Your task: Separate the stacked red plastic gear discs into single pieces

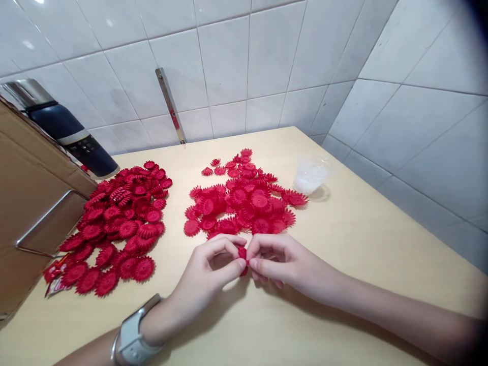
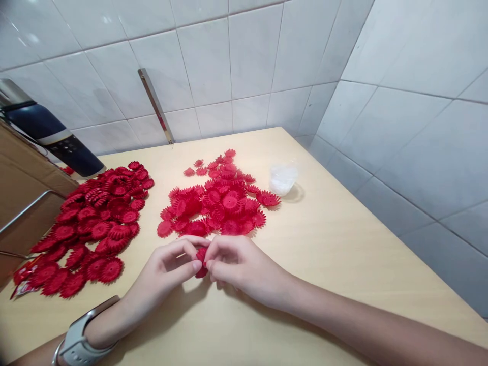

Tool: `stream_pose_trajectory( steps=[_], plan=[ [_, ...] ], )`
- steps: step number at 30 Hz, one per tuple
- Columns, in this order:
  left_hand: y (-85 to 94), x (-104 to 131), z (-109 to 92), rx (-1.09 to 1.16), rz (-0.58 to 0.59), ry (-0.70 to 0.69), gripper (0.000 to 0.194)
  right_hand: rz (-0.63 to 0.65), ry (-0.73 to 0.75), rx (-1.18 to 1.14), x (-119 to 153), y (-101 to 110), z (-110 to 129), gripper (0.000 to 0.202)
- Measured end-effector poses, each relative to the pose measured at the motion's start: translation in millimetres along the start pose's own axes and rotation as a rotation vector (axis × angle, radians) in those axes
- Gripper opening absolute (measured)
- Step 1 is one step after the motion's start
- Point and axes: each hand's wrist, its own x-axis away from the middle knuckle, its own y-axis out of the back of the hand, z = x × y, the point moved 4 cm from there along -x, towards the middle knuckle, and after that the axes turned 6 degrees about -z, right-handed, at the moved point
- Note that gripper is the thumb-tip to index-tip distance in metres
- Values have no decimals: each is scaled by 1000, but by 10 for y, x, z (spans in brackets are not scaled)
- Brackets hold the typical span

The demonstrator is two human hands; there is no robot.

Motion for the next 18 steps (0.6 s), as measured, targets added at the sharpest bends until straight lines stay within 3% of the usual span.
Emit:
stream_pose_trajectory(
  steps=[8,18],
  plan=[
    [20,43,-93,-334,-96,-165,9,-49,46,8,-2,37,-36,11],
    [-10,132,-130,-651,-88,-321,13,-32,15,126,41,-28,-24,17]
  ],
)
